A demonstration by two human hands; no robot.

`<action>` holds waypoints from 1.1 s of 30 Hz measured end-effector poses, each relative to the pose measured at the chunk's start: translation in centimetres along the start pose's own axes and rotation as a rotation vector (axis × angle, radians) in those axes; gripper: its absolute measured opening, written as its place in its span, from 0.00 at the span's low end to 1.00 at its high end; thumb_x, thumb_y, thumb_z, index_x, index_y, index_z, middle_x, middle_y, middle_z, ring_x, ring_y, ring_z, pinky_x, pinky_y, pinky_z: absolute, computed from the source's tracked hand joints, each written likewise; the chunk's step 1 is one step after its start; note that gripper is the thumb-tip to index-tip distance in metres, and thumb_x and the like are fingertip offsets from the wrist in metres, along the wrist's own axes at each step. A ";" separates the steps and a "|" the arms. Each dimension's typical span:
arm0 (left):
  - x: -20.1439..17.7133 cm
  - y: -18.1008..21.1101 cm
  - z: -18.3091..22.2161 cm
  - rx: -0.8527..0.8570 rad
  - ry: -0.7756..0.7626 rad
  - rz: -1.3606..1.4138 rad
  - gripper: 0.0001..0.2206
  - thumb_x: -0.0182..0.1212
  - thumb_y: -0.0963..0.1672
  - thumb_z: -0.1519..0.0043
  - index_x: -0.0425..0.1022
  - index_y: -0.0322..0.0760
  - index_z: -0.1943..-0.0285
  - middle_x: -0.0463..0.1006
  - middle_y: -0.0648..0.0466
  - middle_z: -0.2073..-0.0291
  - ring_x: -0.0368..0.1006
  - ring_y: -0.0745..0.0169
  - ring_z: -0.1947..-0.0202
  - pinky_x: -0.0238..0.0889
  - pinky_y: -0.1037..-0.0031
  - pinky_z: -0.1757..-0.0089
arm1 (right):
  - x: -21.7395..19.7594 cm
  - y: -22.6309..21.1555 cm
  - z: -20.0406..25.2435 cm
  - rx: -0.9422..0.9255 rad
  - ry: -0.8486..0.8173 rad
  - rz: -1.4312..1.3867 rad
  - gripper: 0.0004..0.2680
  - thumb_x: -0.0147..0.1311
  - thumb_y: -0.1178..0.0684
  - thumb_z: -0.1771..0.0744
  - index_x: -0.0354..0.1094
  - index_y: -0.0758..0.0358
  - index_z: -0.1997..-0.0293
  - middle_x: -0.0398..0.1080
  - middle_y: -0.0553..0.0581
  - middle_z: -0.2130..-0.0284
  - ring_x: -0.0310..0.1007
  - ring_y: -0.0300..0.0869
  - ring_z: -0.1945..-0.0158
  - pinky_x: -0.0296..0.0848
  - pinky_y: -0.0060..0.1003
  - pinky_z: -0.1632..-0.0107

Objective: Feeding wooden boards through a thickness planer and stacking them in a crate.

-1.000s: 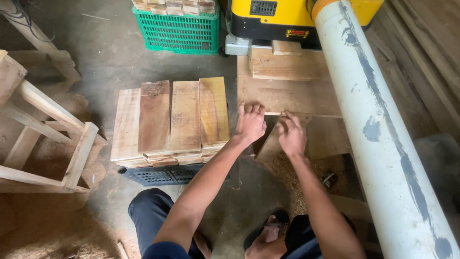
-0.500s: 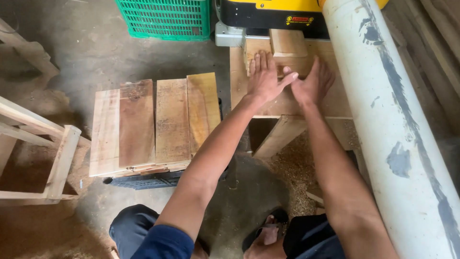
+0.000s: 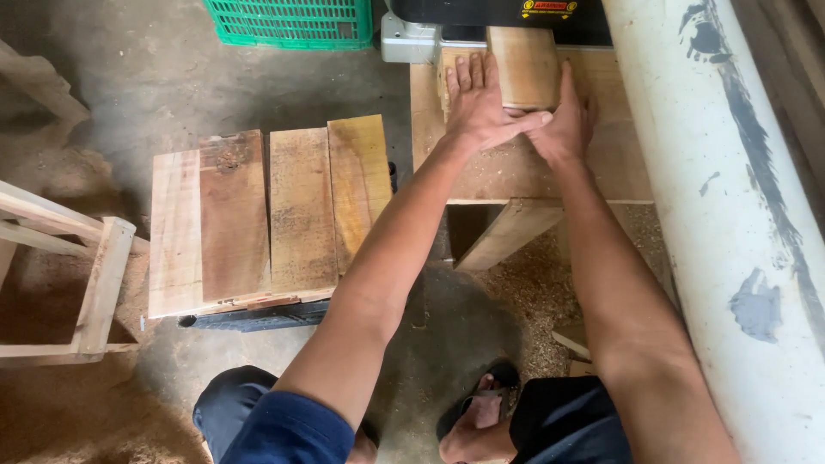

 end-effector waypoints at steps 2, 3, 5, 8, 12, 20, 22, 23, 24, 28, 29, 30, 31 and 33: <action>0.1 -0.1 -0.1 0.007 0.003 0.021 0.65 0.45 0.75 0.52 0.26 0.32 0.20 0.25 0.37 0.22 0.20 0.37 0.22 0.15 0.48 0.30 | -0.4 -0.2 1.1 -0.050 0.053 -0.057 0.36 0.66 0.36 0.40 0.48 0.47 0.25 0.59 0.67 0.33 0.48 0.64 0.30 0.57 0.60 0.35; 0.0 -0.1 -0.1 0.009 0.005 0.040 0.66 0.49 0.75 0.53 0.26 0.33 0.20 0.25 0.37 0.22 0.20 0.38 0.22 0.15 0.48 0.30 | -0.7 -0.5 1.6 -0.102 0.102 -0.116 0.33 0.63 0.40 0.41 0.55 0.50 0.28 0.64 0.69 0.37 0.60 0.62 0.34 0.66 0.58 0.39; -0.1 -0.3 -0.1 0.016 0.007 0.069 0.66 0.51 0.74 0.52 0.26 0.33 0.20 0.24 0.37 0.22 0.19 0.38 0.22 0.15 0.49 0.30 | -1.1 -1.6 2.0 -0.150 0.096 -0.122 0.34 0.67 0.41 0.42 0.55 0.53 0.29 0.62 0.66 0.39 0.61 0.60 0.36 0.69 0.60 0.41; 0.0 -0.7 0.3 0.023 -0.002 0.095 0.65 0.56 0.73 0.51 0.26 0.32 0.20 0.23 0.37 0.22 0.18 0.39 0.22 0.15 0.50 0.29 | -0.2 -1.8 2.2 -0.148 0.015 -0.094 0.41 0.74 0.39 0.43 0.46 0.50 0.27 0.53 0.66 0.36 0.53 0.62 0.33 0.63 0.70 0.40; 0.2 -0.7 0.6 0.061 -0.018 0.091 0.64 0.58 0.72 0.49 0.28 0.32 0.20 0.24 0.35 0.23 0.18 0.37 0.22 0.17 0.50 0.29 | 1.4 -1.8 2.1 -0.106 -0.154 -0.004 0.53 0.74 0.28 0.47 0.29 0.45 0.22 0.33 0.62 0.22 0.27 0.67 0.23 0.28 0.72 0.27; 0.3 -0.5 3.5 0.034 -0.026 0.032 0.60 0.49 0.73 0.49 0.29 0.40 0.19 0.24 0.40 0.21 0.17 0.43 0.22 0.14 0.54 0.29 | 2.4 -1.8 3.9 -0.242 -0.176 -0.028 0.44 0.64 0.29 0.41 0.37 0.50 0.21 0.33 0.60 0.22 0.23 0.52 0.20 0.19 0.56 0.25; 0.6 -0.5 4.1 0.033 -0.018 0.058 0.59 0.51 0.73 0.49 0.30 0.41 0.19 0.24 0.41 0.21 0.18 0.45 0.22 0.16 0.56 0.28 | 2.2 -1.8 4.7 -0.264 -0.161 -0.048 0.44 0.63 0.28 0.42 0.39 0.52 0.21 0.35 0.60 0.22 0.24 0.52 0.20 0.19 0.57 0.26; 1.0 -0.6 4.3 0.032 -0.014 0.056 0.59 0.50 0.73 0.49 0.29 0.41 0.19 0.24 0.42 0.21 0.18 0.46 0.21 0.16 0.55 0.28 | 2.0 -1.8 5.3 -0.239 -0.178 -0.151 0.44 0.67 0.32 0.42 0.40 0.53 0.21 0.33 0.59 0.22 0.23 0.52 0.20 0.24 0.58 0.25; 1.1 -0.8 4.5 0.031 -0.007 0.052 0.59 0.48 0.73 0.50 0.29 0.42 0.19 0.24 0.43 0.21 0.18 0.48 0.21 0.15 0.55 0.28 | 1.9 -2.0 5.9 -0.216 -0.194 -0.257 0.43 0.72 0.37 0.42 0.41 0.53 0.22 0.30 0.59 0.22 0.21 0.52 0.21 0.28 0.59 0.23; 2.0 -1.2 6.2 0.035 0.037 0.156 0.59 0.55 0.71 0.50 0.31 0.42 0.19 0.24 0.45 0.21 0.17 0.49 0.21 0.18 0.54 0.28 | 1.1 -2.7 8.3 -0.206 -0.215 -0.291 0.45 0.70 0.34 0.43 0.41 0.54 0.22 0.30 0.61 0.23 0.22 0.53 0.21 0.28 0.61 0.24; 2.1 -1.3 6.5 0.036 0.065 0.191 0.58 0.56 0.71 0.49 0.32 0.42 0.19 0.25 0.45 0.20 0.19 0.49 0.21 0.20 0.53 0.28 | 0.9 -3.0 9.0 -0.172 -0.232 -0.315 0.44 0.71 0.36 0.43 0.41 0.54 0.22 0.30 0.60 0.23 0.26 0.54 0.21 0.33 0.59 0.24; 2.4 -1.5 7.0 0.035 0.092 0.227 0.58 0.57 0.70 0.49 0.33 0.42 0.19 0.26 0.46 0.20 0.21 0.48 0.21 0.21 0.52 0.28 | 0.7 -3.2 9.9 -0.138 -0.251 -0.338 0.43 0.72 0.39 0.42 0.41 0.55 0.22 0.30 0.59 0.23 0.30 0.54 0.21 0.39 0.58 0.23; 2.9 -1.7 7.3 0.031 0.089 0.228 0.58 0.57 0.70 0.49 0.33 0.42 0.19 0.26 0.46 0.20 0.21 0.48 0.21 0.21 0.52 0.28 | 0.5 -3.4 10.5 -0.136 -0.255 -0.338 0.43 0.72 0.39 0.42 0.41 0.55 0.22 0.30 0.59 0.23 0.30 0.54 0.21 0.39 0.58 0.23; 3.5 -2.2 8.1 0.058 0.156 0.474 0.53 0.64 0.62 0.45 0.36 0.40 0.19 0.25 0.49 0.20 0.18 0.48 0.21 0.38 0.33 0.34 | 0.2 -4.0 12.0 -0.172 -0.250 -0.293 0.40 0.68 0.44 0.40 0.42 0.57 0.22 0.32 0.60 0.23 0.33 0.53 0.21 0.41 0.52 0.23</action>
Point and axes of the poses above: each hand's wrist, its own z-axis away from the middle knuckle, its own x-axis out of the palm, y = z × x, the point moved 8 cm from there along -z, towards the middle knuckle
